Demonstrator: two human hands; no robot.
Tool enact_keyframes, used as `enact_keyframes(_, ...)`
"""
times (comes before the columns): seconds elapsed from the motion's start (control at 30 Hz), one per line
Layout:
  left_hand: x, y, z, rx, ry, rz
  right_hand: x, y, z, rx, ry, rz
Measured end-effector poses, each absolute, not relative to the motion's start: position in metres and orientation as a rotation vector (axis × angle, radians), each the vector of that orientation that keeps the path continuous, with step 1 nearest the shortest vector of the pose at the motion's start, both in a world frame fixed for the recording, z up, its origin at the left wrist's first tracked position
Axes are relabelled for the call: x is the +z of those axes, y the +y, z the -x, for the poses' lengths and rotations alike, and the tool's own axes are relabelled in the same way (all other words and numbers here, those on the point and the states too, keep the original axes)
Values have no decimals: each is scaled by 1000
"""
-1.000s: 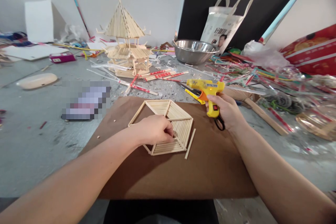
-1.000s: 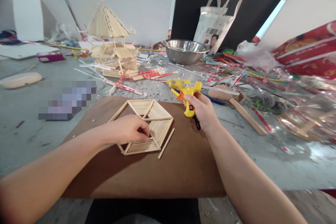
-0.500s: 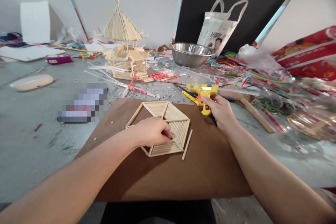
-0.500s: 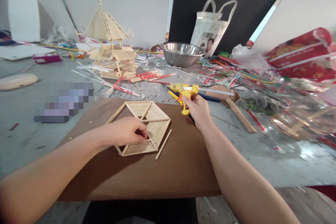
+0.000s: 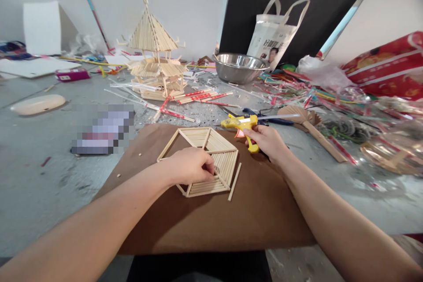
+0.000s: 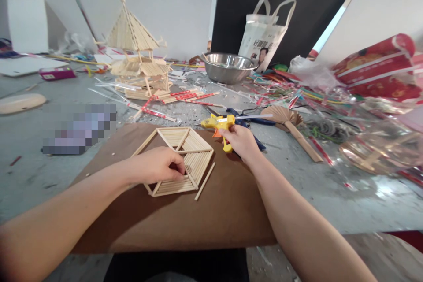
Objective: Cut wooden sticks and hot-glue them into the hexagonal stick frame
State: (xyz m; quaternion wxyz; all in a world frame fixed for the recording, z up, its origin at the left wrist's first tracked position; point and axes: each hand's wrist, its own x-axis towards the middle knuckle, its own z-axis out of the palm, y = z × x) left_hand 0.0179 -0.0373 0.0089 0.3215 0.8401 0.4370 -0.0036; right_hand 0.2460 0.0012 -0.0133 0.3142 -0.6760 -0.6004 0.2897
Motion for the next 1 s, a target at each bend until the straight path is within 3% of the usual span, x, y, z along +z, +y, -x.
enact_keyframes(0.23, 9, -38, -17, -10, 1135, -2224, -9, 1, -244, 346, -1826, 2055)
enact_keyframes(1.0, 8, -39, -19, -13, 1229, -2251, -9, 0, -242, 166, -1917, 2324)
